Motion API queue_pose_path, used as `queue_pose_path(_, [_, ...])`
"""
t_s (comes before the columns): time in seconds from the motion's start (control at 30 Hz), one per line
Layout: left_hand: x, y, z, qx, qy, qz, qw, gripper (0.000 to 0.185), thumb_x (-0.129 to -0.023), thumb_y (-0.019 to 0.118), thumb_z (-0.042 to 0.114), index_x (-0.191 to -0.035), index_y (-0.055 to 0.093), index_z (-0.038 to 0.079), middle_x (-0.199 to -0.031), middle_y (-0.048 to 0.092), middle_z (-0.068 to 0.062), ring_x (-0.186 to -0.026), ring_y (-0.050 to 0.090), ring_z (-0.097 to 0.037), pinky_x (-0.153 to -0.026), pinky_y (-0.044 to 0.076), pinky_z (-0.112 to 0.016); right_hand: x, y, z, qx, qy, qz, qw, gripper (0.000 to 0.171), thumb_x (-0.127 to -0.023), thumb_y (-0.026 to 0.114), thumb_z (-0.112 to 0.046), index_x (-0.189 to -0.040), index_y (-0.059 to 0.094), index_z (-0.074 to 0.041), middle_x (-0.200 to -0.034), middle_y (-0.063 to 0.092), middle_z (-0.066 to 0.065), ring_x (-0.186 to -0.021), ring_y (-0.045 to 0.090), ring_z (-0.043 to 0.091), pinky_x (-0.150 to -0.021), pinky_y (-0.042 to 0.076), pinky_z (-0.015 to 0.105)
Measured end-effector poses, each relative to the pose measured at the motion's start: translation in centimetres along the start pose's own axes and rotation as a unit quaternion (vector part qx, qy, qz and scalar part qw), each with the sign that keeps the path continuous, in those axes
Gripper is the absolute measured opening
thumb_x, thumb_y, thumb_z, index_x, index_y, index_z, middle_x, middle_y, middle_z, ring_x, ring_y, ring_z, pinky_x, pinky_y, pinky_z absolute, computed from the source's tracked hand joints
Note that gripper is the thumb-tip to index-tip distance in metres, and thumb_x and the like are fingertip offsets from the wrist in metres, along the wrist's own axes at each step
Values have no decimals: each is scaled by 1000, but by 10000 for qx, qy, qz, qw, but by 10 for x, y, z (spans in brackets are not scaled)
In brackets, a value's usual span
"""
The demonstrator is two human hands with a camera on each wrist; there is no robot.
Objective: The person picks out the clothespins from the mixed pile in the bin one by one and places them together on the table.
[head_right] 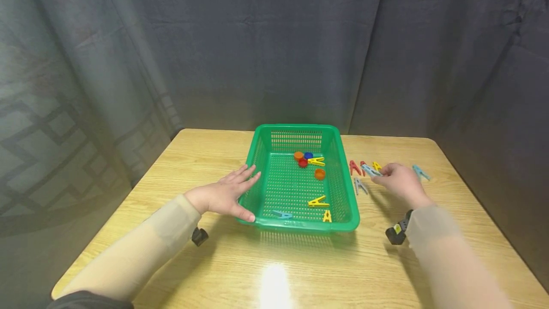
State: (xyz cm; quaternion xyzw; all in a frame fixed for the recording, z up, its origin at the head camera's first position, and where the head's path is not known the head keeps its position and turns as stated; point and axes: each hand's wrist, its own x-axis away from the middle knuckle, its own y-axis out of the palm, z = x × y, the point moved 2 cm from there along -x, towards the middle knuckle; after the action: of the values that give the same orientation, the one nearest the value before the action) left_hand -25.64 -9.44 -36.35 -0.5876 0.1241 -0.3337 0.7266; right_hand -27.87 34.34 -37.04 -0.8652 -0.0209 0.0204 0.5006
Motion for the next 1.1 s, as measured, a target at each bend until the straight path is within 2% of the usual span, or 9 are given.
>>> queue_pose_path(0.2, [-1, 0, 0, -29, 3, 11, 10000, 114, -76, 62, 72, -156, 1, 18, -160, -13, -1, -146, -13, -24, -116, 1, -46, 0, 14, 12, 112, 628, -83, 9979, 57, -90, 64, -40, -111, 55, 12, -103, 57, 26, -85, 53, 33, -64, 44, 39])
queue_pose_path(0.4, [0, 0, 0, 8, 8, 6, 10000, 114, -76, 62, 72, -156, 1, 17, -160, -13, -1, -146, -14, -24, -116, 2, -47, 1, 23, 14, -19, 1030, -293, 9942, 52, -88, 67, -38, -104, 55, 9, -98, 57, 23, -82, 52, 32, -64, 44, 40])
queue_pose_path(0.53, [0, 0, 0, 36, 16, 8, 10000, 114, -76, 62, 72, -156, 2, 17, -160, -13, -2, -146, -14, -24, -116, 1, -48, 0, 26, 14, -13, 1077, -400, 9934, 55, -86, 70, -39, -104, 54, 11, -101, 57, 25, -86, 53, 35, -66, 46, 42])
queue_pose_path(0.57, [0, 0, 0, 43, 23, 15, 10000, 114, -77, 62, 71, -156, 2, 16, -160, -13, -2, -146, -14, -24, -116, 1, -48, -1, 27, 14, -25, 1097, -426, 9930, 53, -86, 70, -39, -100, 54, 10, -94, 56, 24, -82, 53, 34, -65, 45, 41])
queue_pose_path(0.77, [0, 0, -1, 48, 51, 52, 10000, 113, -76, 62, 71, -156, 4, 15, -161, -12, -2, -146, -13, -25, -116, 2, -49, -5, 33, 13, -33, 1132, -469, 9925, 43, -85, 72, -34, -88, 52, 3, -80, 48, 12, -73, 44, 26, -60, 38, 37])
queue_pose_path(0.8, [0, 0, -1, 46, 47, 53, 10000, 113, -76, 62, 71, -156, 3, 16, -161, -12, -2, -146, -13, -25, -116, 2, -49, -5, 33, 13, -3, 1124, -466, 9926, 43, -85, 72, -34, -90, 52, 3, -84, 50, 12, -76, 45, 26, -61, 39, 37])
queue_pose_path(0.97, [0, 1, -1, 11, 18, 46, 10000, 113, -76, 62, 72, -156, 2, 19, -161, -12, 0, -146, -14, -23, -116, 2, -48, -4, 34, 12, 57, 1126, -553, 9921, 44, -84, 73, -35, -88, 50, 2, -82, 48, 11, -75, 44, 26, -61, 38, 37])
queue_pose_path(1.1, [-1, 2, -1, -22, 19, 33, 10000, 114, -76, 61, 73, -156, 2, 19, -161, -13, -1, -146, -14, -23, -116, 2, -48, -4, 32, 11, 8, 1108, -797, 9906, 47, -85, 72, -38, -89, 49, 2, -81, 47, 11, -74, 44, 25, -60, 38, 36])
